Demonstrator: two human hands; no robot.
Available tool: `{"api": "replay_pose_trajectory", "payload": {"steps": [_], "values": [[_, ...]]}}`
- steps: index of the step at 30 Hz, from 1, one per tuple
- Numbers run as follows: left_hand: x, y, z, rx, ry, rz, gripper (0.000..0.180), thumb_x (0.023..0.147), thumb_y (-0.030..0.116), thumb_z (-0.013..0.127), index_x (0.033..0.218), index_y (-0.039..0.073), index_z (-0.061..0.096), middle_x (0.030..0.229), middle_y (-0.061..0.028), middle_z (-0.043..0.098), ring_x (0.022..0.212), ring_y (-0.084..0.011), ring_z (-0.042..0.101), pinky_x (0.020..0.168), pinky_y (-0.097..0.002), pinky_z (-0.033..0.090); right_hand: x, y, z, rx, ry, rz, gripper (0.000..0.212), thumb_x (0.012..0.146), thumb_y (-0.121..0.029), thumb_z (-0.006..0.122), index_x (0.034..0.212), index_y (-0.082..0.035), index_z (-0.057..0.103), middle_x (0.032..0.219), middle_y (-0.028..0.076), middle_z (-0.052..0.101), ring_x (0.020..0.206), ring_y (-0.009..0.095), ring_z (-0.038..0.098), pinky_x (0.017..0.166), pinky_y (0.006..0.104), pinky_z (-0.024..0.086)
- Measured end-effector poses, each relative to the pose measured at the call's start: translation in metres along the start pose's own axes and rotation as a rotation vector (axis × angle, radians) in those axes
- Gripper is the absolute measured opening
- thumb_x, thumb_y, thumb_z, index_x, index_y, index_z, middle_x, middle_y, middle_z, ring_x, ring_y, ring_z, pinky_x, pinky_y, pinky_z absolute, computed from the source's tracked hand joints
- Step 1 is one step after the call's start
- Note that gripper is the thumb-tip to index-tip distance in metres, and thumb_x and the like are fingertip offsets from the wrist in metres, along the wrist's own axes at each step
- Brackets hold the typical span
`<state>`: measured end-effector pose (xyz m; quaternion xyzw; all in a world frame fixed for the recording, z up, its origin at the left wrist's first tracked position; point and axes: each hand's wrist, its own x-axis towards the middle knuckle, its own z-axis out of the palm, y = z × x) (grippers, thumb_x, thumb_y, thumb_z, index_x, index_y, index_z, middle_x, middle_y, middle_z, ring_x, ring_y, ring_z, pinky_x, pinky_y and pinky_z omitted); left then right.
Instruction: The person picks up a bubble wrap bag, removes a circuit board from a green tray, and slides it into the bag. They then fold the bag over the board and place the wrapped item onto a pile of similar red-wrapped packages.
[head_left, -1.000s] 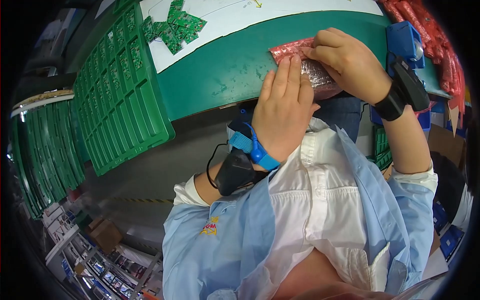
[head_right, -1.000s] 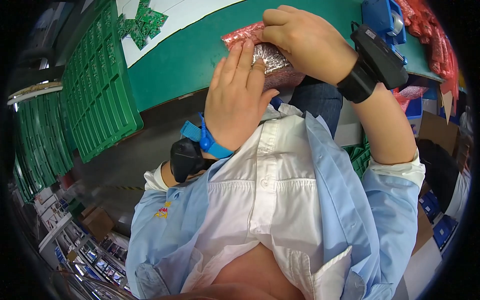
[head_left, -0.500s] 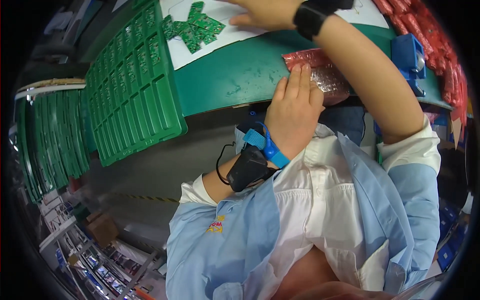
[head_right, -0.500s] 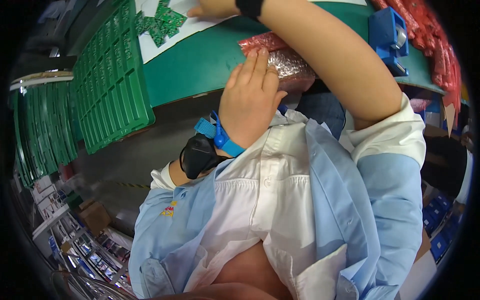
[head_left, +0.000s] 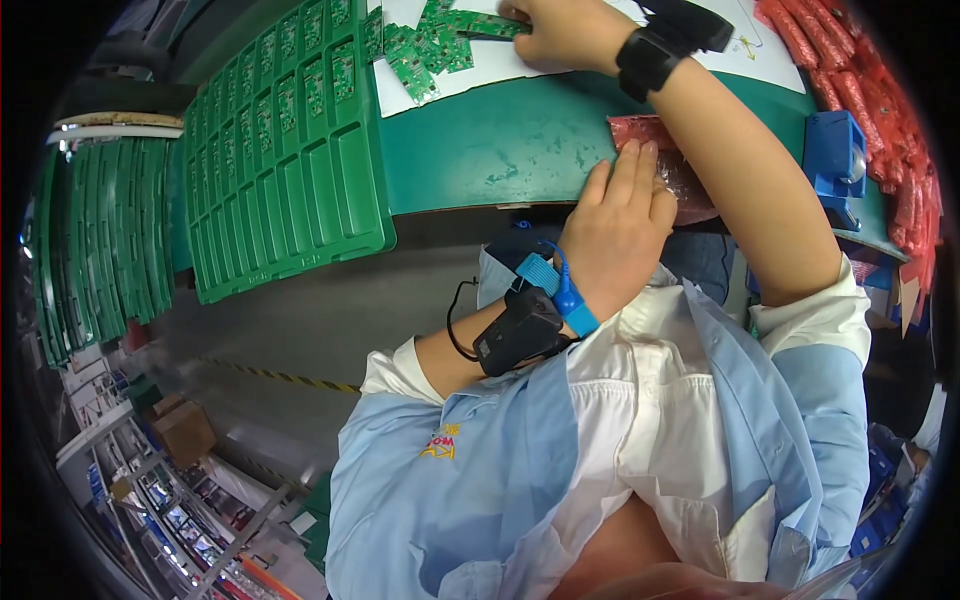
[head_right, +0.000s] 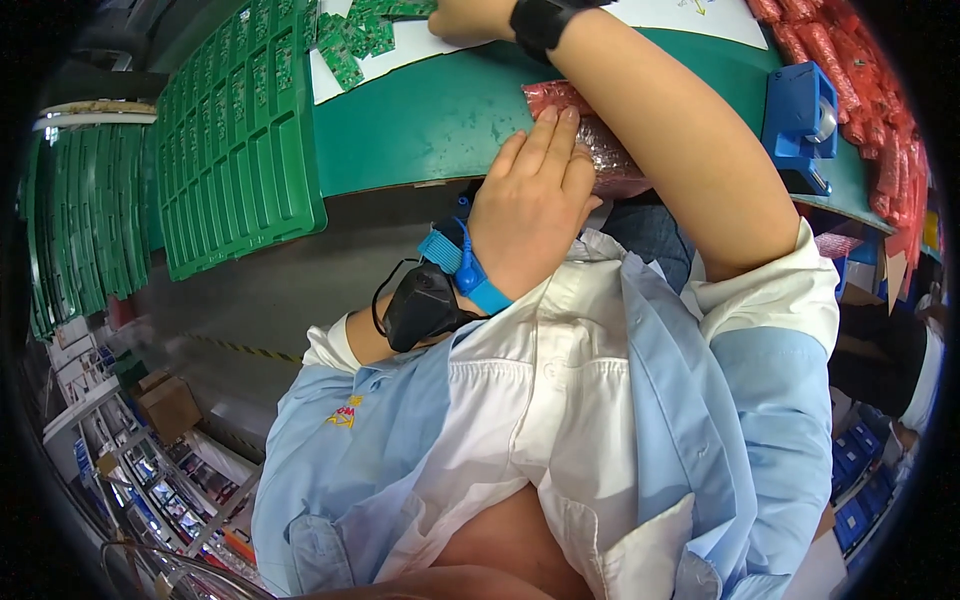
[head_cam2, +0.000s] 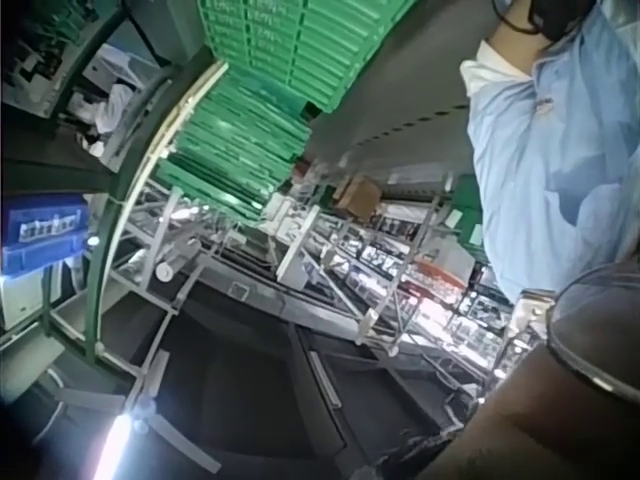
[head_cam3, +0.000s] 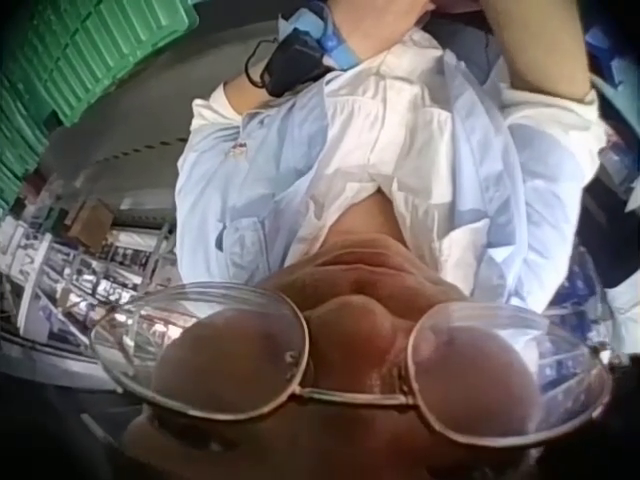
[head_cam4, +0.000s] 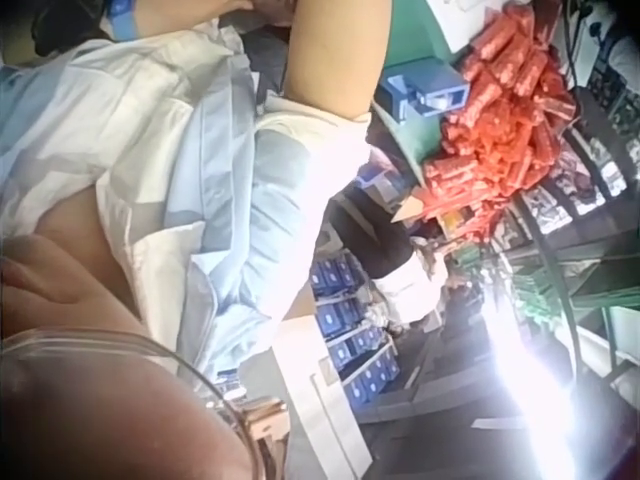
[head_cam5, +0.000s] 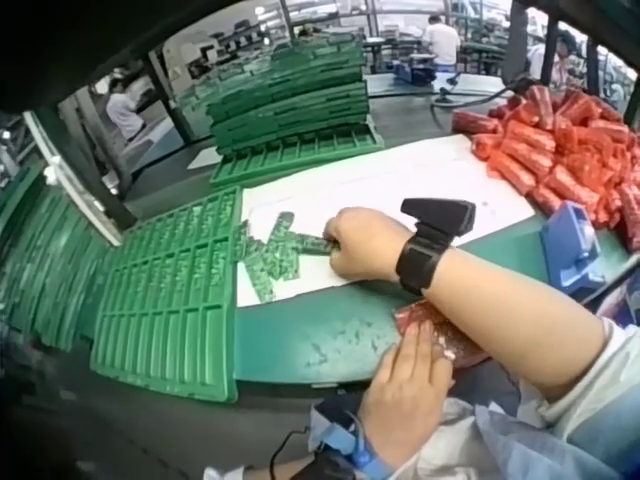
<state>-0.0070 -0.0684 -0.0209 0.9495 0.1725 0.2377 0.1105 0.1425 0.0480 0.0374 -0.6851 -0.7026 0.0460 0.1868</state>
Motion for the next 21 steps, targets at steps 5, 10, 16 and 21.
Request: {"api": "replay_pose_trajectory", "payload": {"steps": [5, 10, 16, 21], "values": [[-0.001, -0.001, 0.003, 0.006, -0.008, 0.016, 0.044, 0.076, 0.025, 0.075, 0.107, -0.001, 0.058, 0.134, -0.0237, 0.054, 0.126, -0.0368, 0.05, 0.103, -0.047, 0.041, -0.035, 0.021, -0.019, 0.287, 0.137, 0.019, 0.022, 0.082, -0.011, 0.061, 0.098, 0.003, 0.068, 0.084, 0.021, 0.07, 0.075, 0.036, 0.068, 0.073, 0.0405, 0.054], [-0.002, -0.006, 0.0, -0.002, -0.002, 0.043, 0.029, 0.086, 0.022, 0.058, 0.103, -0.002, 0.059, 0.131, -0.0268, 0.056, 0.126, -0.0367, 0.051, 0.104, -0.0464, 0.038, -0.095, 0.036, -0.048, 0.713, -0.067, 0.237, 0.02, 0.086, -0.012, 0.065, 0.099, 0.003, 0.068, 0.087, 0.016, 0.07, 0.076, 0.027, 0.067, 0.073, 0.0319, 0.052], [0.002, -0.001, -0.003, 0.017, -0.034, 0.048, 0.043, 0.08, 0.023, 0.07, 0.112, -0.002, 0.058, 0.134, -0.0245, 0.054, 0.127, -0.0369, 0.05, 0.103, -0.047, 0.04, -0.153, 0.091, -0.032, 0.727, -0.049, 0.215, 0.038, 0.092, -0.003, 0.061, 0.13, -0.006, 0.055, 0.107, 0.004, 0.061, 0.09, 0.008, 0.06, 0.077, 0.0235, 0.048], [0.003, 0.0, -0.007, 0.0, -0.073, 0.01, 0.049, 0.078, 0.023, 0.075, 0.117, -0.002, 0.057, 0.136, -0.0239, 0.052, 0.127, -0.0377, 0.049, 0.103, -0.0476, 0.04, -0.164, 0.029, -0.044, 1.029, 0.209, 0.238, 0.051, 0.089, 0.002, 0.06, 0.138, -0.006, 0.048, 0.103, 0.002, 0.057, 0.087, 0.005, 0.057, 0.075, 0.0213, 0.047]]}}
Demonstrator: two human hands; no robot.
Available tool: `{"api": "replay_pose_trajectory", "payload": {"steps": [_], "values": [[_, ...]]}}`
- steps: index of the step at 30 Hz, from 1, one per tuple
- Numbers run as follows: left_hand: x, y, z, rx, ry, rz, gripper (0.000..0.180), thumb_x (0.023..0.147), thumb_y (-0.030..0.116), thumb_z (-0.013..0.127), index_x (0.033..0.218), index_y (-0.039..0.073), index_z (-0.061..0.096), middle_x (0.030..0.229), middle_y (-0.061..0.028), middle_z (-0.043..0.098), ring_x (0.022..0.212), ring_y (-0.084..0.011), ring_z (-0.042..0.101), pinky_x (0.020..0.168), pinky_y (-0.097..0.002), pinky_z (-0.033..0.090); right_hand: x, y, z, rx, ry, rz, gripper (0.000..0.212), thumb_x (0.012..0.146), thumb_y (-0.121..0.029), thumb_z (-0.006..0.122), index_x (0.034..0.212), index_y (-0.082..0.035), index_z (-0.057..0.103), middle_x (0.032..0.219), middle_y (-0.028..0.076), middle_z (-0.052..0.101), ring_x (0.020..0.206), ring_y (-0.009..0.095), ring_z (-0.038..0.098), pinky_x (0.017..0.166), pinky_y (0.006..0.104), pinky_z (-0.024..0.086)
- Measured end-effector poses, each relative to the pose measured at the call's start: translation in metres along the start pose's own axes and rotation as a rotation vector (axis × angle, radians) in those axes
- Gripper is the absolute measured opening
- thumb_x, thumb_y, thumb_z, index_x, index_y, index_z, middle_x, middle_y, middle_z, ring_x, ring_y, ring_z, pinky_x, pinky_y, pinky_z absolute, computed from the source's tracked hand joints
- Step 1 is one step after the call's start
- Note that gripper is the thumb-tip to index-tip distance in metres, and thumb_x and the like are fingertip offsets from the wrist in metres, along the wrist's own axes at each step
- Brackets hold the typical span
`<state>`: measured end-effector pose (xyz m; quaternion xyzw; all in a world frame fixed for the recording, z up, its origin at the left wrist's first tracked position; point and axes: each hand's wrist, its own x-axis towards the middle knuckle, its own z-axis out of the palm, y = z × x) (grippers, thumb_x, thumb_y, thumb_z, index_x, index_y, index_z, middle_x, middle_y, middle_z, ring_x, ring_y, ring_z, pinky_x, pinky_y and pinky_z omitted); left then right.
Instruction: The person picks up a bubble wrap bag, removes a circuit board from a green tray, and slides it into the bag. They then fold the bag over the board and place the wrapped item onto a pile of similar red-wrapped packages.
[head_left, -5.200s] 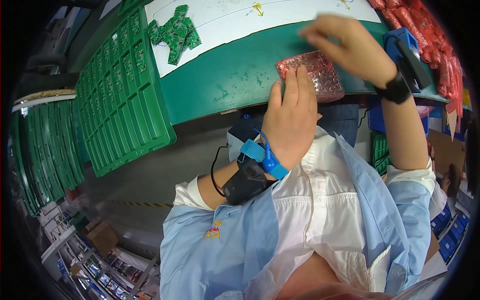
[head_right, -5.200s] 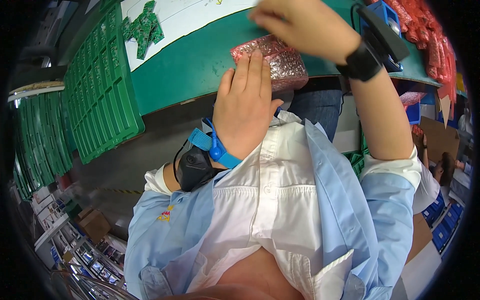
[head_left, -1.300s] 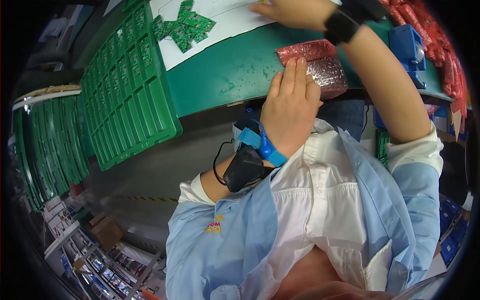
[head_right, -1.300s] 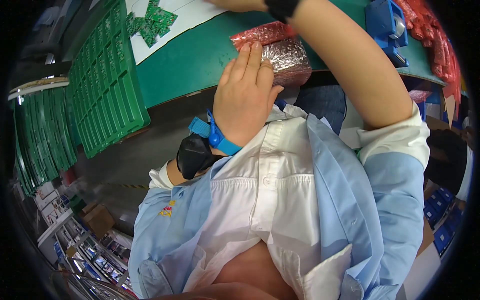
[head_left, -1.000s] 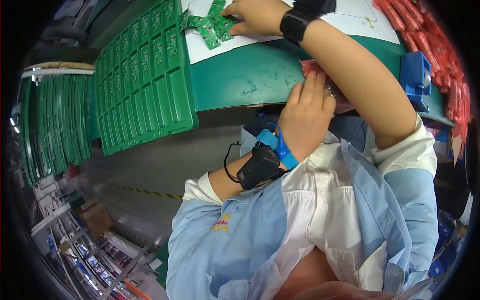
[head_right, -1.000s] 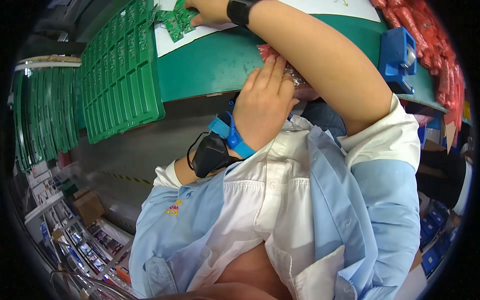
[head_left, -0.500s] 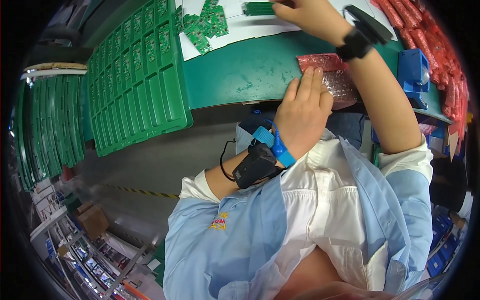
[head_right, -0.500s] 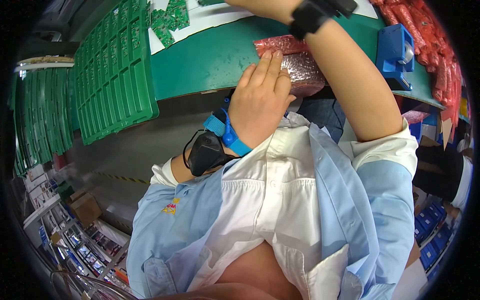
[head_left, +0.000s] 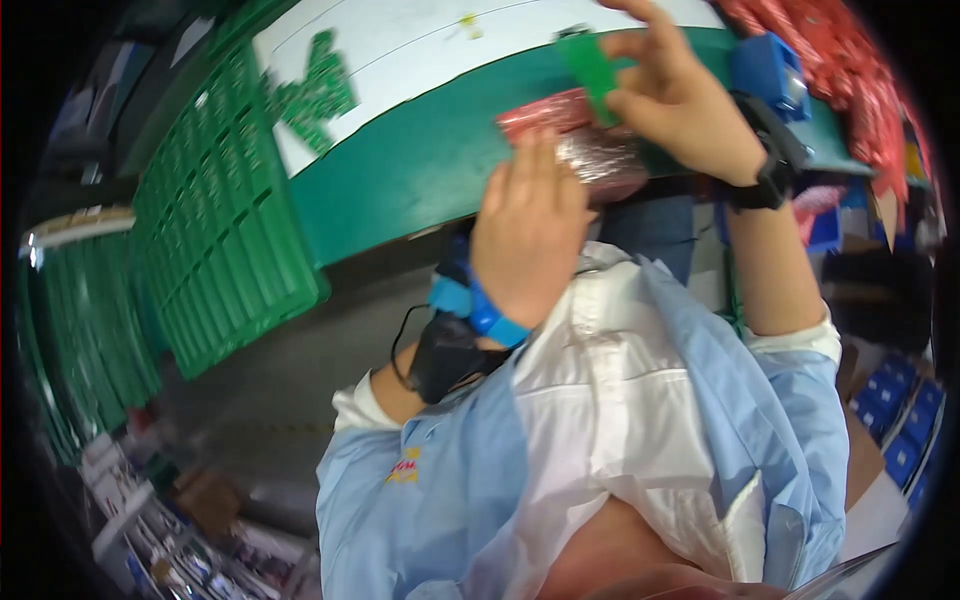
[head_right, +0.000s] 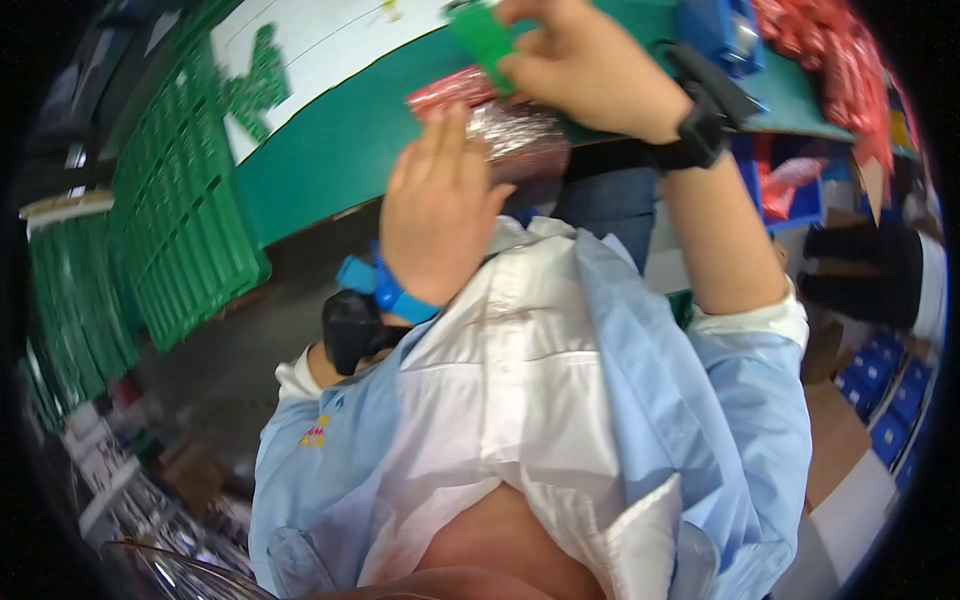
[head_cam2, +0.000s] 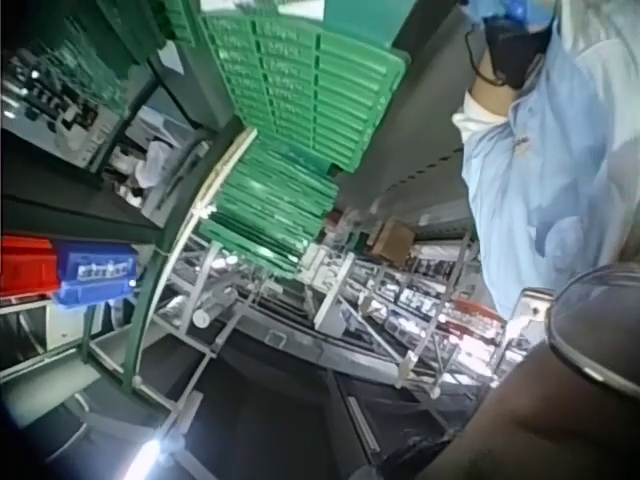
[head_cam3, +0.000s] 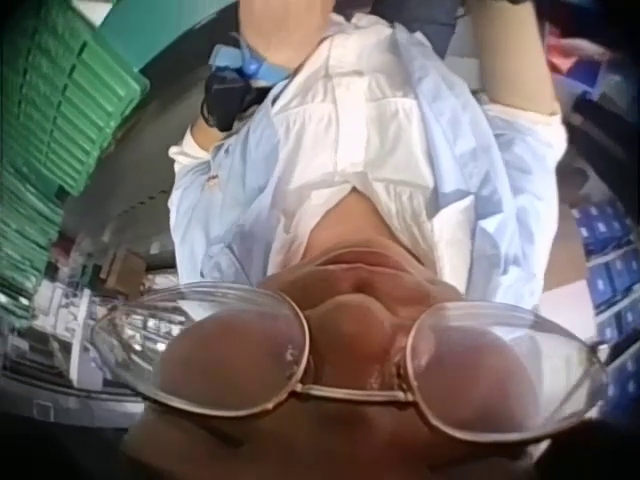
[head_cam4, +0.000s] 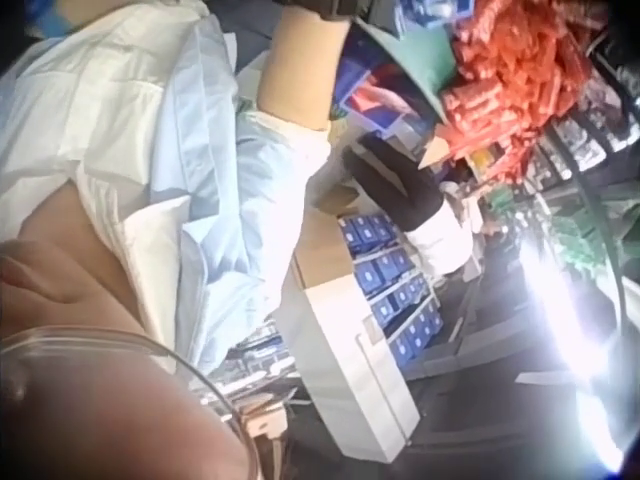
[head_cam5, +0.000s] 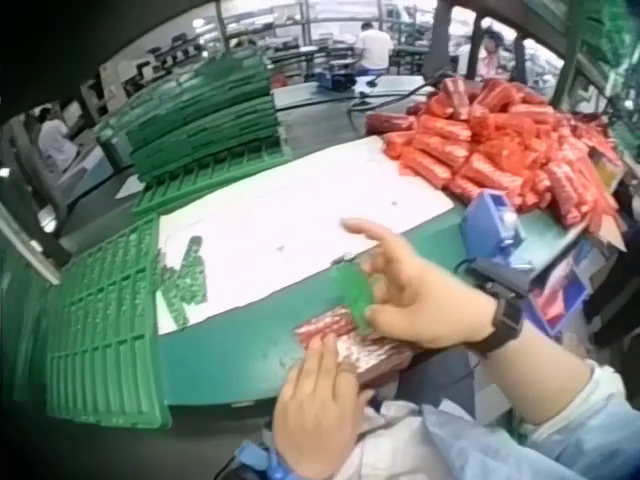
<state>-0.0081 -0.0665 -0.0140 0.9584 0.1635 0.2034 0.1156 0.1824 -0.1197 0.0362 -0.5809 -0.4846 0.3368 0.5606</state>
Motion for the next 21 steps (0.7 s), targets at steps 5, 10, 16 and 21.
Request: {"api": "replay_pose_trajectory", "payload": {"steps": [5, 10, 16, 21], "values": [[0.001, 0.0, -0.009, -0.021, -0.039, 0.023, 0.048, 0.079, 0.022, 0.074, 0.117, -0.003, 0.057, 0.136, -0.0254, 0.052, 0.128, -0.0392, 0.048, 0.103, -0.0479, 0.04, 0.009, 0.001, -0.003, -0.021, -0.081, 0.066, 0.051, 0.089, 0.0, 0.061, 0.138, -0.006, 0.049, 0.1, 0.003, 0.063, 0.089, 0.008, 0.061, 0.074, 0.0227, 0.05], [0.001, 0.002, -0.009, -0.011, -0.055, 0.019, 0.048, 0.081, 0.022, 0.072, 0.118, -0.004, 0.056, 0.135, -0.0273, 0.051, 0.129, -0.0396, 0.047, 0.104, -0.0483, 0.039, 0.009, 0.014, 0.015, 0.114, 0.111, 0.16, 0.041, 0.089, -0.004, 0.066, 0.13, -0.005, 0.057, 0.092, 0.003, 0.064, 0.086, 0.006, 0.06, 0.071, 0.0215, 0.049], [-0.002, 0.0, 0.0, -0.002, -0.015, 0.012, 0.05, 0.079, 0.023, 0.075, 0.118, -0.003, 0.058, 0.133, -0.0255, 0.054, 0.126, -0.0412, 0.049, 0.103, -0.049, 0.04, 0.002, 0.039, 0.022, -0.629, 0.378, -0.094, 0.027, 0.084, -0.017, 0.075, 0.105, -0.002, 0.068, 0.085, 0.007, 0.064, 0.08, 0.017, 0.061, 0.071, 0.03, 0.049], [-0.003, -0.003, 0.0, -0.018, -0.005, 0.016, 0.051, 0.079, 0.025, 0.075, 0.119, -0.003, 0.058, 0.133, -0.0262, 0.053, 0.125, -0.0418, 0.049, 0.103, -0.0503, 0.04, 0.0, 0.046, 0.022, -0.838, 0.386, -0.156, 0.033, 0.078, -0.031, 0.078, 0.093, -0.002, 0.07, 0.08, 0.011, 0.061, 0.08, 0.031, 0.059, 0.071, 0.0398, 0.048]]}}
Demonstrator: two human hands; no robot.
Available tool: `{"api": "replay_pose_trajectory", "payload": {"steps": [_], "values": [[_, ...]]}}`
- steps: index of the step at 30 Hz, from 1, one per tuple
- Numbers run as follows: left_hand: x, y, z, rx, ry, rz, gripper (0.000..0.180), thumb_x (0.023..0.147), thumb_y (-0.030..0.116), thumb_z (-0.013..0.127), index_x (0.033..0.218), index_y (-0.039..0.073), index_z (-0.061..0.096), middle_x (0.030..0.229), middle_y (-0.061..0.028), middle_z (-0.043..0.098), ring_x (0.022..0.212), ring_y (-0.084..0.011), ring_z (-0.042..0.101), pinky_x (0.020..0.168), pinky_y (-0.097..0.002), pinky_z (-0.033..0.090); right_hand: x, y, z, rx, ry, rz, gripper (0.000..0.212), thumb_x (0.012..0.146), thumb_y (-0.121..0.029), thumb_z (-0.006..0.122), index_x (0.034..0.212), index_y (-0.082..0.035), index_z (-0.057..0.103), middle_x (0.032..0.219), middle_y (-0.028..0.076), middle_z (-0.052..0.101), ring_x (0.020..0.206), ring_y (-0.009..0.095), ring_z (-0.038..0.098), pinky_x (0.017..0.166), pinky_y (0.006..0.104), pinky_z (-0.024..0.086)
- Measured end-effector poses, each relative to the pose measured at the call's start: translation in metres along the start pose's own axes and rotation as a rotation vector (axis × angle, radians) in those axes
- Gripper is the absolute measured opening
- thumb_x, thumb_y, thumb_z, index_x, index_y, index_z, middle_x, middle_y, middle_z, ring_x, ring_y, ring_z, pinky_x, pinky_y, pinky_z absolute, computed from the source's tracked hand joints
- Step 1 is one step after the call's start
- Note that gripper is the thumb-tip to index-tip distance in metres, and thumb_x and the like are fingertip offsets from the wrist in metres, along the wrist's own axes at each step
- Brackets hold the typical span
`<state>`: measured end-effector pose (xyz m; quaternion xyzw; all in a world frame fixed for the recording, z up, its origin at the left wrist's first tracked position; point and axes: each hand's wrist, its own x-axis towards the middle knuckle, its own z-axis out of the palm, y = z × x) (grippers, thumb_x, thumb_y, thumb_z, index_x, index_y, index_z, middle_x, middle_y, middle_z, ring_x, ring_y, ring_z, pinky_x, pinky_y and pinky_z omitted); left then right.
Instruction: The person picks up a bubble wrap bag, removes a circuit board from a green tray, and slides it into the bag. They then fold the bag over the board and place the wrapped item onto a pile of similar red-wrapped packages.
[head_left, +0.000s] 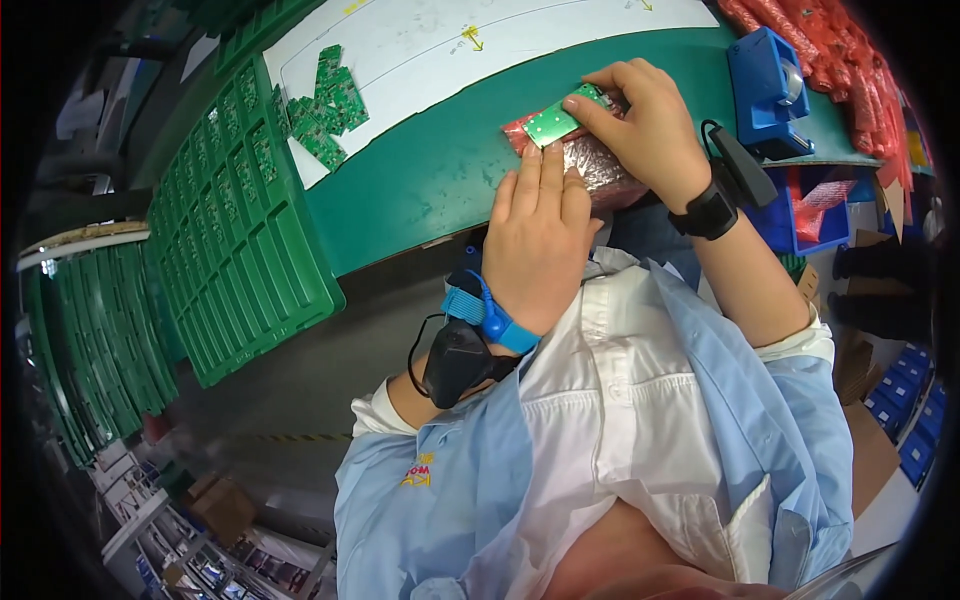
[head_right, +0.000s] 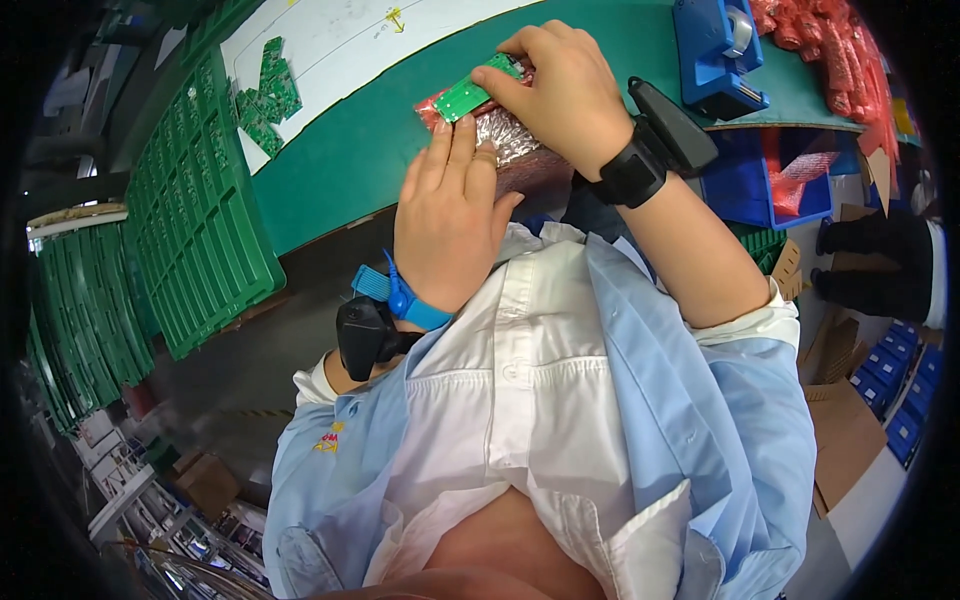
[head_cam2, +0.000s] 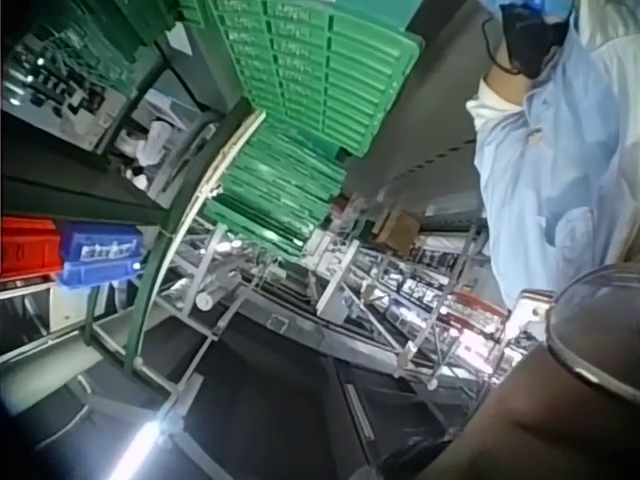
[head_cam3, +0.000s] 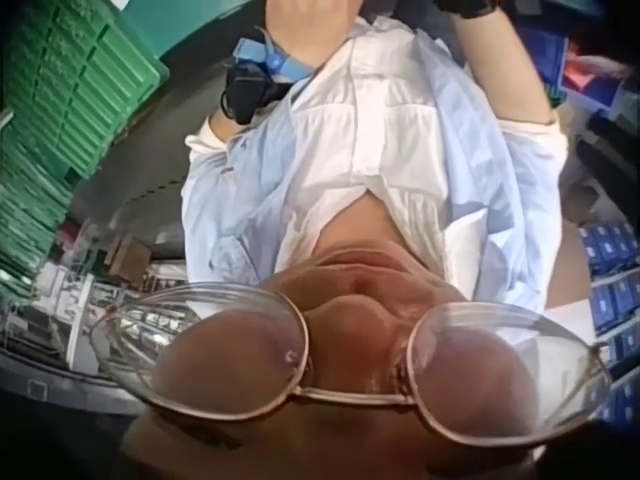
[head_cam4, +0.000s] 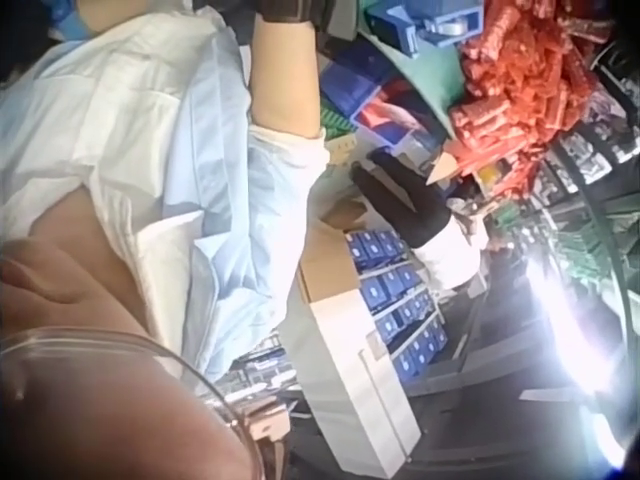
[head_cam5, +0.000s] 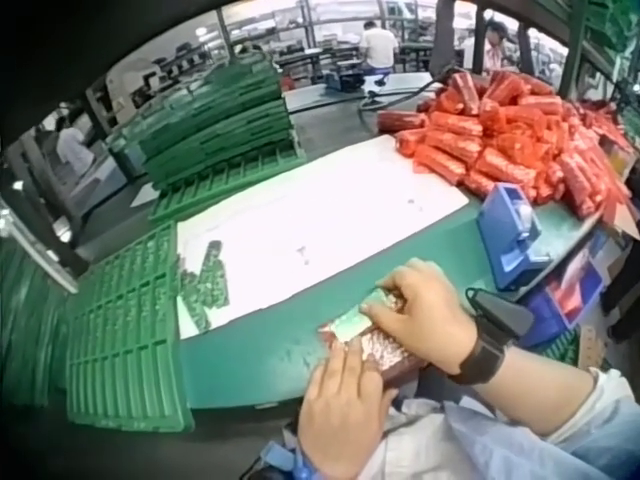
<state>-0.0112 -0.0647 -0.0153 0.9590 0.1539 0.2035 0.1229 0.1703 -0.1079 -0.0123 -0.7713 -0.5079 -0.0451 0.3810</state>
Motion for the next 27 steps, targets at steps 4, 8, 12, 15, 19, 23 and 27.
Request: {"api": "replay_pose_trajectory", "payload": {"steps": [4, 8, 12, 15, 19, 23, 27], "values": [[-0.001, 0.0, 0.0, -0.011, -0.003, 0.002, 0.053, 0.08, 0.025, 0.075, 0.121, -0.004, 0.057, 0.134, -0.0265, 0.052, 0.125, -0.0422, 0.049, 0.103, -0.051, 0.04, -0.001, -0.006, 0.001, -0.133, 0.035, -0.028, 0.034, 0.077, -0.033, 0.079, 0.09, -0.003, 0.069, 0.08, 0.012, 0.061, 0.081, 0.031, 0.058, 0.072, 0.0405, 0.047], [-0.001, 0.001, 0.001, -0.017, -0.005, -0.004, 0.054, 0.08, 0.025, 0.074, 0.122, -0.004, 0.056, 0.135, -0.0266, 0.052, 0.126, -0.0423, 0.049, 0.104, -0.0515, 0.04, -0.007, -0.008, 0.005, -0.198, 0.111, -0.059, 0.032, 0.076, -0.034, 0.08, 0.086, -0.005, 0.069, 0.079, 0.01, 0.061, 0.08, 0.032, 0.058, 0.072, 0.0411, 0.046], [-0.003, 0.0, 0.002, -0.029, -0.005, -0.004, 0.054, 0.08, 0.025, 0.074, 0.122, -0.004, 0.055, 0.135, -0.0266, 0.051, 0.126, -0.042, 0.049, 0.105, -0.0517, 0.039, -0.004, -0.009, 0.003, -0.17, 0.167, -0.072, 0.029, 0.075, -0.033, 0.08, 0.081, -0.006, 0.069, 0.077, 0.009, 0.061, 0.076, 0.031, 0.058, 0.07, 0.041, 0.046], [-0.002, -0.001, 0.001, -0.035, -0.001, 0.005, 0.053, 0.081, 0.024, 0.074, 0.122, -0.004, 0.055, 0.135, -0.0265, 0.051, 0.126, -0.0417, 0.049, 0.105, -0.0517, 0.039, -0.003, -0.008, 0.007, -0.041, 0.137, -0.007, 0.027, 0.076, -0.032, 0.08, 0.078, -0.006, 0.069, 0.075, 0.008, 0.061, 0.074, 0.031, 0.058, 0.069, 0.0413, 0.046], [-0.001, -0.001, 0.0, -0.045, 0.002, 0.009, 0.052, 0.081, 0.024, 0.074, 0.122, -0.003, 0.056, 0.135, -0.0263, 0.051, 0.126, -0.041, 0.049, 0.105, -0.0515, 0.039, -0.003, -0.014, 0.008, -0.081, 0.126, -0.029, 0.026, 0.076, -0.031, 0.079, 0.077, -0.006, 0.069, 0.073, 0.009, 0.06, 0.072, 0.03, 0.058, 0.067, 0.0417, 0.046], [-0.002, -0.003, 0.0, -0.055, 0.0, 0.015, 0.052, 0.081, 0.024, 0.074, 0.121, -0.003, 0.056, 0.135, -0.0261, 0.051, 0.127, -0.0402, 0.048, 0.105, -0.0511, 0.039, -0.003, -0.003, 0.004, -0.079, 0.088, -0.04, 0.025, 0.079, -0.03, 0.077, 0.079, -0.007, 0.07, 0.075, 0.009, 0.061, 0.073, 0.03, 0.058, 0.067, 0.0417, 0.046], [-0.002, -0.003, 0.0, -0.059, 0.016, 0.024, 0.05, 0.08, 0.023, 0.075, 0.119, -0.002, 0.057, 0.135, -0.025, 0.052, 0.126, -0.0396, 0.049, 0.105, -0.0507, 0.039, -0.003, -0.004, 0.005, -0.096, 0.067, -0.051, 0.022, 0.082, -0.03, 0.074, 0.082, -0.008, 0.071, 0.08, 0.009, 0.061, 0.075, 0.03, 0.058, 0.067, 0.0414, 0.046]]}}
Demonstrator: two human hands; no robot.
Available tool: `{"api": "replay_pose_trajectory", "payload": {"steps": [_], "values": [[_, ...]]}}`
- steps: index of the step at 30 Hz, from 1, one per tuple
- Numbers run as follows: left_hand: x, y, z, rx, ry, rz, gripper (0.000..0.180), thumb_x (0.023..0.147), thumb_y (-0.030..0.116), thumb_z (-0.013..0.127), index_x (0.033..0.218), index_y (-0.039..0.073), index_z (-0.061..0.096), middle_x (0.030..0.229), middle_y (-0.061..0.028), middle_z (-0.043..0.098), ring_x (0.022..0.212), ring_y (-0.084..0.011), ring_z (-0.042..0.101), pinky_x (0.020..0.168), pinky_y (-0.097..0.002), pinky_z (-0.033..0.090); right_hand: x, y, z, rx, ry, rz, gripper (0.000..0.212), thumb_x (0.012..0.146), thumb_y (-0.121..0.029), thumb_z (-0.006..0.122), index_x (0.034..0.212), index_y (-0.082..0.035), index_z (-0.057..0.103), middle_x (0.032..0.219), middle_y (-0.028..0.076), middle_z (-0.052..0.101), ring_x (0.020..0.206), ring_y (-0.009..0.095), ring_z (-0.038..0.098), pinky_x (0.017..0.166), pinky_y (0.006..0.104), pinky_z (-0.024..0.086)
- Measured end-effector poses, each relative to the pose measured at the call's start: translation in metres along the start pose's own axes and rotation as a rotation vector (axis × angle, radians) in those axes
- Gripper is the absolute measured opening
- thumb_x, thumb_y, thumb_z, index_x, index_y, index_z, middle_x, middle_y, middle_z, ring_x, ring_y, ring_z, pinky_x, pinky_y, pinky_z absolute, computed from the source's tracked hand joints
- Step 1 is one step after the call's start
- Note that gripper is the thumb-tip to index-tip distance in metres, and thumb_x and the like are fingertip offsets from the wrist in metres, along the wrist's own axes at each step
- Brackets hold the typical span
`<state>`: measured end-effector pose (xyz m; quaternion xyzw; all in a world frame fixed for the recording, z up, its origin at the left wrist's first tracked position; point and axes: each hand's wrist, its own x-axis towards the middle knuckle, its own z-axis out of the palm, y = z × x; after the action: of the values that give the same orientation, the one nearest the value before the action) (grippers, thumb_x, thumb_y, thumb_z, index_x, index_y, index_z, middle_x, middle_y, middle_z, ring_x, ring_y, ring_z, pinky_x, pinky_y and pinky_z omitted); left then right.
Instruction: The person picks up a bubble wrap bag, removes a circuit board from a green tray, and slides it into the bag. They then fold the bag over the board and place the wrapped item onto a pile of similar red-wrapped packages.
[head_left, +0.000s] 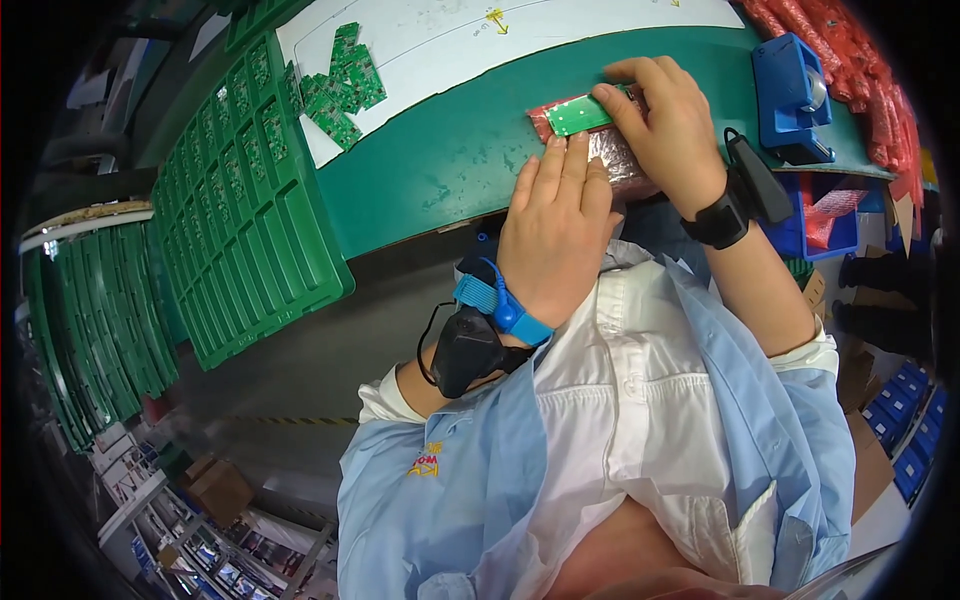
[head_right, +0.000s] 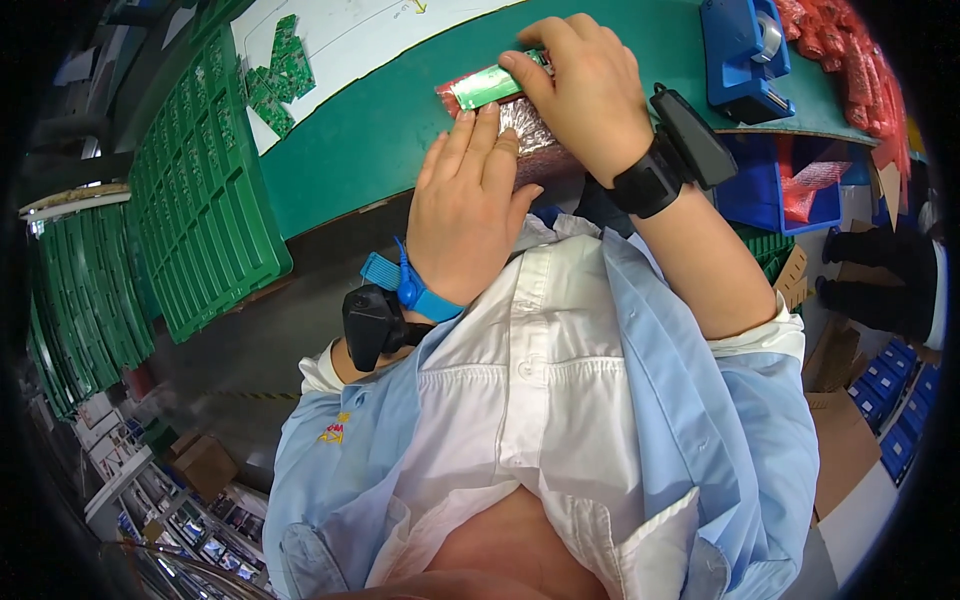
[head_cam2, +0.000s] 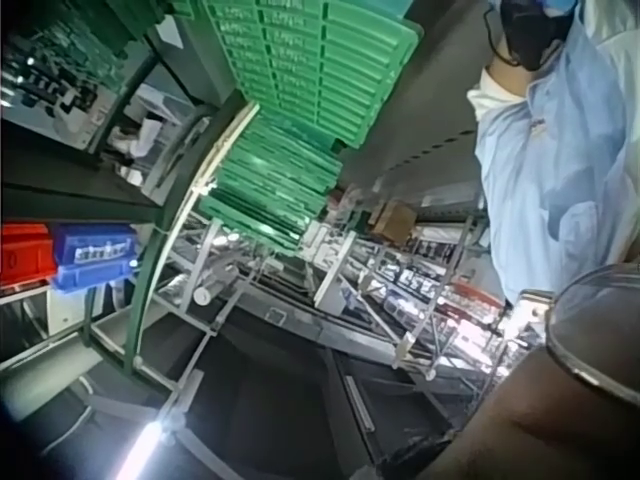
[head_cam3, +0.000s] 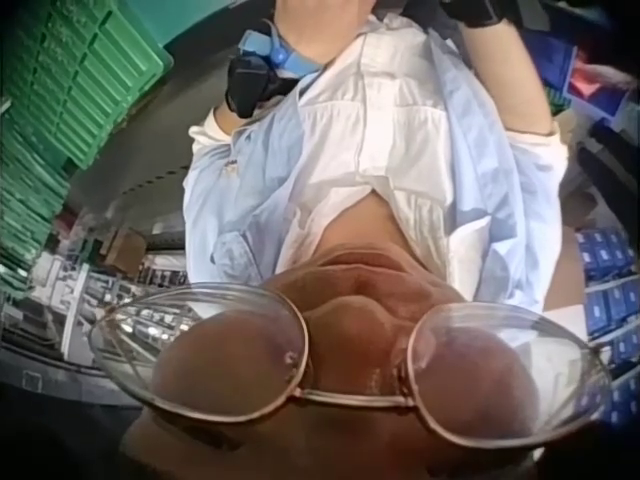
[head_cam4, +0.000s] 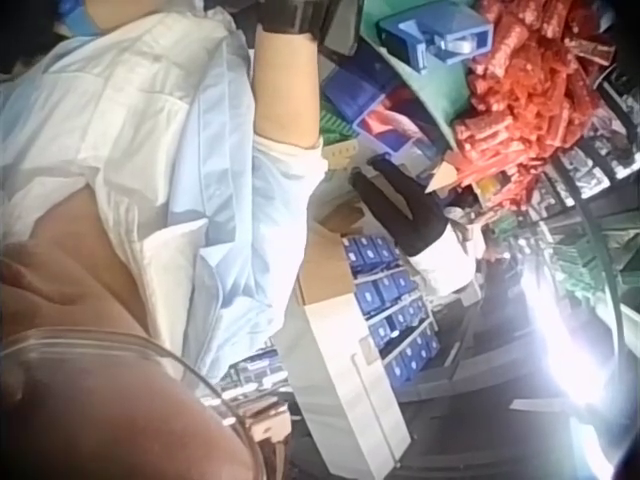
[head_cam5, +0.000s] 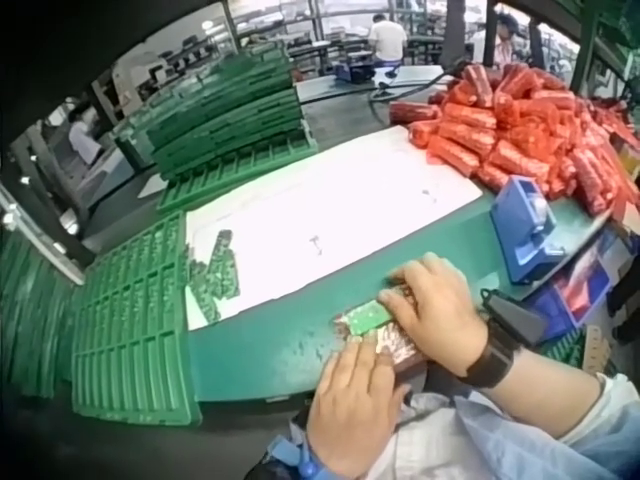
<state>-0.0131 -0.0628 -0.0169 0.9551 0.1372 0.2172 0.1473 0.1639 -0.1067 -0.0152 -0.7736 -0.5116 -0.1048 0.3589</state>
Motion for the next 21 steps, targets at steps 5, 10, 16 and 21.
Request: {"api": "replay_pose_trajectory", "payload": {"steps": [5, 10, 16, 21], "values": [[0.003, 0.003, -0.009, -0.106, 0.028, -0.045, 0.048, 0.078, 0.022, 0.077, 0.116, -0.001, 0.059, 0.135, -0.0231, 0.053, 0.123, -0.0379, 0.05, 0.103, -0.0494, 0.04, -0.005, -0.005, -0.002, -0.132, -0.042, -0.064, 0.021, 0.089, -0.023, 0.069, 0.101, -0.007, 0.071, 0.089, 0.01, 0.061, 0.081, 0.03, 0.058, 0.071, 0.0398, 0.046], [0.005, 0.004, -0.008, -0.058, 0.029, -0.04, 0.049, 0.076, 0.022, 0.077, 0.116, 0.0, 0.059, 0.136, -0.0211, 0.053, 0.12, -0.0381, 0.05, 0.1, -0.0475, 0.041, 0.0, 0.0, -0.008, -0.186, -0.019, -0.137, 0.023, 0.084, -0.022, 0.068, 0.101, -0.008, 0.071, 0.087, 0.008, 0.061, 0.083, 0.029, 0.059, 0.071, 0.0404, 0.048], [0.002, 0.008, -0.004, -0.002, 0.019, -0.05, 0.051, 0.075, 0.023, 0.078, 0.117, 0.0, 0.059, 0.138, -0.0193, 0.052, 0.119, -0.0375, 0.05, 0.099, -0.0466, 0.041, 0.033, 0.009, -0.035, 0.271, -0.499, -0.249, 0.018, 0.081, -0.007, 0.07, 0.097, -0.001, 0.063, 0.089, 0.011, 0.058, 0.085, 0.032, 0.057, 0.075, 0.0381, 0.046], [-0.004, 0.011, -0.008, 0.028, -0.004, -0.028, 0.057, 0.075, 0.022, 0.077, 0.12, -0.005, 0.056, 0.134, -0.02, 0.052, 0.117, -0.035, 0.049, 0.098, -0.0464, 0.04, 0.043, 0.007, -0.04, 0.289, -0.676, -0.179, 0.023, 0.073, 0.001, 0.072, 0.087, 0.0, 0.054, 0.088, 0.012, 0.055, 0.084, 0.032, 0.055, 0.071, 0.0372, 0.046]]}}
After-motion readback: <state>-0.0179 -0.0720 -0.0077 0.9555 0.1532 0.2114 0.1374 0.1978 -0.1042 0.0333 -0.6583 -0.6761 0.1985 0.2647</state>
